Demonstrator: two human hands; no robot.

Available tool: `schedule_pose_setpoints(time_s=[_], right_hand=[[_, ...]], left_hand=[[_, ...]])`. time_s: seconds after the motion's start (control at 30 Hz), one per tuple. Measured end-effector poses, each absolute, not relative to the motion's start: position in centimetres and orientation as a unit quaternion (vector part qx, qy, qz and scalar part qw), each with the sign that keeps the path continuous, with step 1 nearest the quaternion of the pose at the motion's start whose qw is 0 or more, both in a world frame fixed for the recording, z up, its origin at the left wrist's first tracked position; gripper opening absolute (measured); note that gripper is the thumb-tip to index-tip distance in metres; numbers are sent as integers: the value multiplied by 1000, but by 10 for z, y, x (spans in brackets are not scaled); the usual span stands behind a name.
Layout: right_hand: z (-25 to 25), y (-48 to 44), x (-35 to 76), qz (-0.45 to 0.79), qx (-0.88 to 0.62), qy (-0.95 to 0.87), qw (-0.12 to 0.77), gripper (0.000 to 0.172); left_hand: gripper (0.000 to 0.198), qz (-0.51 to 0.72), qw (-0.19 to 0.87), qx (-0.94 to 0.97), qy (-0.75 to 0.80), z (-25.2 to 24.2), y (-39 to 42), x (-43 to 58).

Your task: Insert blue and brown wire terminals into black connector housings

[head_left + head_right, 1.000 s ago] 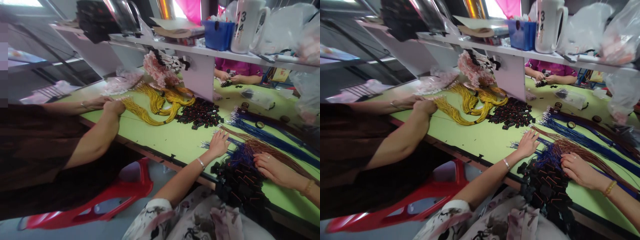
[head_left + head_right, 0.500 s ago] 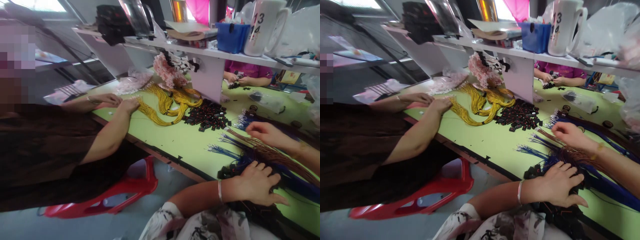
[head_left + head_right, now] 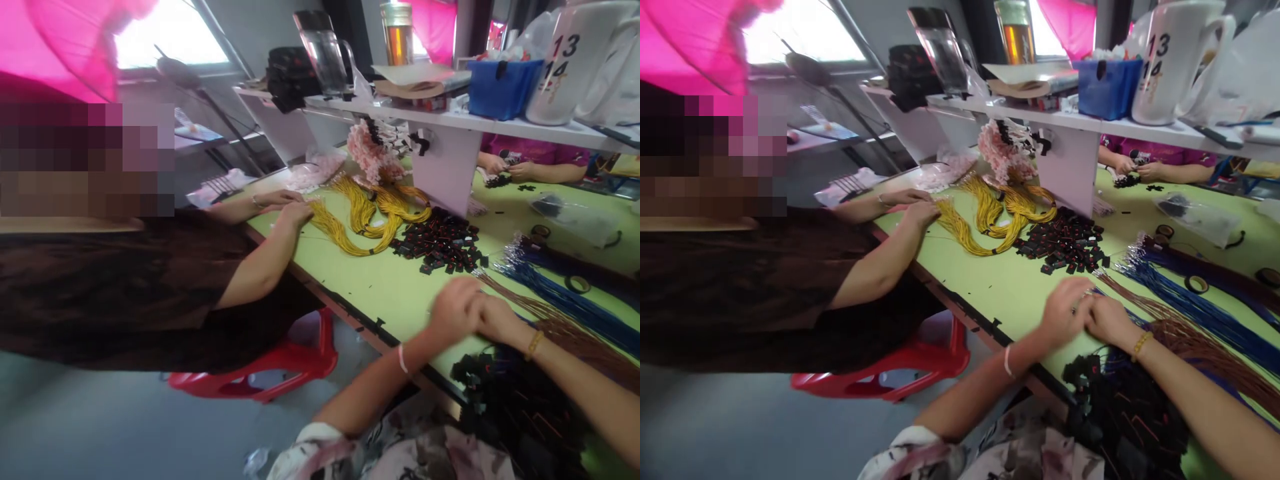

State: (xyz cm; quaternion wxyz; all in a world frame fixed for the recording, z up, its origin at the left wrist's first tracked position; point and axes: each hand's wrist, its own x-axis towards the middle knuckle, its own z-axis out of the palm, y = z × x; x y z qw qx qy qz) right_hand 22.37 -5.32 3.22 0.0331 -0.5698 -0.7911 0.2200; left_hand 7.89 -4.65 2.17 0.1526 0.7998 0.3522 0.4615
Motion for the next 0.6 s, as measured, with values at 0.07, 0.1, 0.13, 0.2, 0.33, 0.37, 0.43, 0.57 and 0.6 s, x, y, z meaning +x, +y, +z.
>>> schedule_pose_setpoints(time_s=[0.07,0.1,0.13,0.2,0.33,0.37,0.43,0.57,0.6], right_hand=[[34,-57,223,193,-560,-805,20,20],[35,-58,222,178,-555,-813,7,21],[35,-59,221,165,-551,-818,-10,21],[36,-61,219,149,-550,-821,-40,21],[37,-61,218,143,-556,-817,-54,20],[38,-61,218,142,-560,-815,-54,20],[39,-61,218,141,-566,-810,-57,20],[38,-61,217,152,-563,-809,-71,16],[38,-61,217,155,-563,-809,-71,16]], left_hand=[[39,423,134,750,491,12,3,48],[46,397,126,721,553,6,26,33],[52,374,116,694,604,0,47,19],[59,335,106,665,659,-11,78,-1],[61,293,97,684,661,-27,99,-9],[61,288,97,692,655,-30,97,-7],[62,279,110,709,639,-32,89,-2],[56,296,193,721,596,-24,67,-2],[53,316,201,715,590,-20,60,-3]])
